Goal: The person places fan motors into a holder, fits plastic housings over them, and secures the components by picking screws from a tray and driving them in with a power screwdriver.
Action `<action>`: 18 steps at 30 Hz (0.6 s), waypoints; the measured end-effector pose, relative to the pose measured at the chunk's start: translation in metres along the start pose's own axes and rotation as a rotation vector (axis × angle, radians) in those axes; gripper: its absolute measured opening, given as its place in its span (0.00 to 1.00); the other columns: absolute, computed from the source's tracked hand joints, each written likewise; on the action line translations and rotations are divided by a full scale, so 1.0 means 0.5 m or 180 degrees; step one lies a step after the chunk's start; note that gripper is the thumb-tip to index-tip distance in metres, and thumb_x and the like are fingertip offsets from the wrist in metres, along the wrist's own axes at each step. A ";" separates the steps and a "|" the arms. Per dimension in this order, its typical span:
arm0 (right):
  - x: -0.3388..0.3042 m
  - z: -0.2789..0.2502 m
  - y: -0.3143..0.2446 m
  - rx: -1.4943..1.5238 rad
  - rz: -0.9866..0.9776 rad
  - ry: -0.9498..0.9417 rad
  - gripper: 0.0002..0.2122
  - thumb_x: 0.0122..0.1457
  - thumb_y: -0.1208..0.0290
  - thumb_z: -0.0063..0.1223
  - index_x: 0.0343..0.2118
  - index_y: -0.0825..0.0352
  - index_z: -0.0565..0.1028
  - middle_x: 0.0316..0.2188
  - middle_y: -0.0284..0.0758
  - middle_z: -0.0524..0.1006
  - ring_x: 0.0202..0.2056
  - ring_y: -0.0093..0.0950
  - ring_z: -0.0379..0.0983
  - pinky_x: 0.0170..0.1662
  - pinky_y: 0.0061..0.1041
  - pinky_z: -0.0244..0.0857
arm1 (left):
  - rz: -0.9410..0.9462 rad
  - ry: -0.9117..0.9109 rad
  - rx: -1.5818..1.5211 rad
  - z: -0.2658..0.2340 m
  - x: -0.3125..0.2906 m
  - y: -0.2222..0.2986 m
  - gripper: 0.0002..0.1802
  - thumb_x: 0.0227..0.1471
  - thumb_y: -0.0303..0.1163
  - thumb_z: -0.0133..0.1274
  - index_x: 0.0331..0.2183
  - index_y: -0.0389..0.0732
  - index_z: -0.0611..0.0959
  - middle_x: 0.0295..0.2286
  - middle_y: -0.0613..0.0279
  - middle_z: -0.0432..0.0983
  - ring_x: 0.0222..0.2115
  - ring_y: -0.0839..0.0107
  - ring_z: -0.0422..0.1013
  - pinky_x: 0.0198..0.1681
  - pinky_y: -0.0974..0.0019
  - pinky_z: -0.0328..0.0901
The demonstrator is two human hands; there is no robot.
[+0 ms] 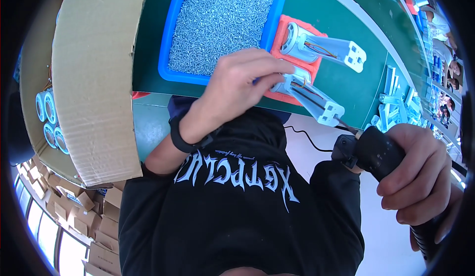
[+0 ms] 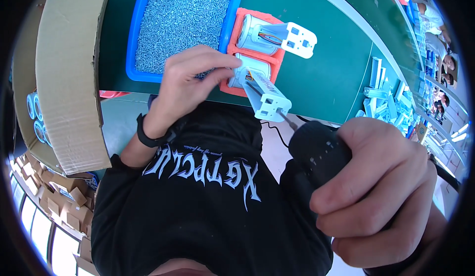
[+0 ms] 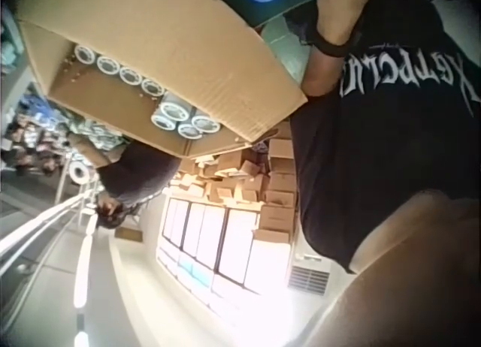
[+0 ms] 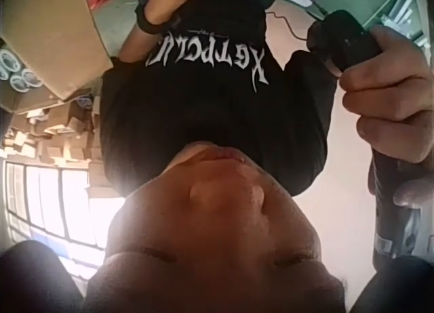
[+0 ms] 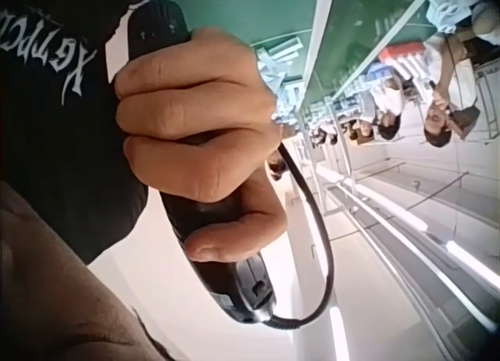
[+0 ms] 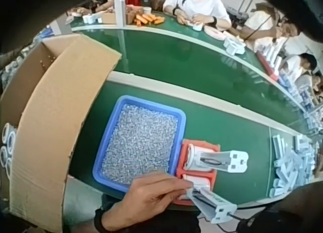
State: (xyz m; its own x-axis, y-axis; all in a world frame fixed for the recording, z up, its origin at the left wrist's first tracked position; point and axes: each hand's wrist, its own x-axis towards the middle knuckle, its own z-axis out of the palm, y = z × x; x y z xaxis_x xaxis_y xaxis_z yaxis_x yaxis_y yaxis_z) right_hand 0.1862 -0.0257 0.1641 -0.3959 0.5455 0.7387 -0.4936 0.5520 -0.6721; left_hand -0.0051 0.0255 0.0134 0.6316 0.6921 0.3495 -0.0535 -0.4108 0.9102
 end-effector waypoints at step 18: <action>-0.007 0.011 -0.154 0.0214 -0.1030 0.0847 0.09 0.48 0.68 0.63 0.20 0.66 0.75 0.18 0.35 0.76 0.16 0.24 0.73 0.20 0.21 0.72 | -0.0232 -0.0052 -0.0347 0.044 -0.006 -0.004 0.09 0.39 0.19 0.59 0.29 0.37 0.81 0.27 0.58 0.78 0.26 0.64 0.75 0.29 0.68 0.69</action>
State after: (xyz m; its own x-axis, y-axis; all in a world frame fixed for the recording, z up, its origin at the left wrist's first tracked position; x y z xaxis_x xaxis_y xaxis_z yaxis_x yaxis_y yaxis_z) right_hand 0.2213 -0.0736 0.2133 -0.0029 0.4994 0.8664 -0.6126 0.6839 -0.3963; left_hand 0.0101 0.0109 0.0056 0.6494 0.7076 0.2785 -0.0901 -0.2921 0.9521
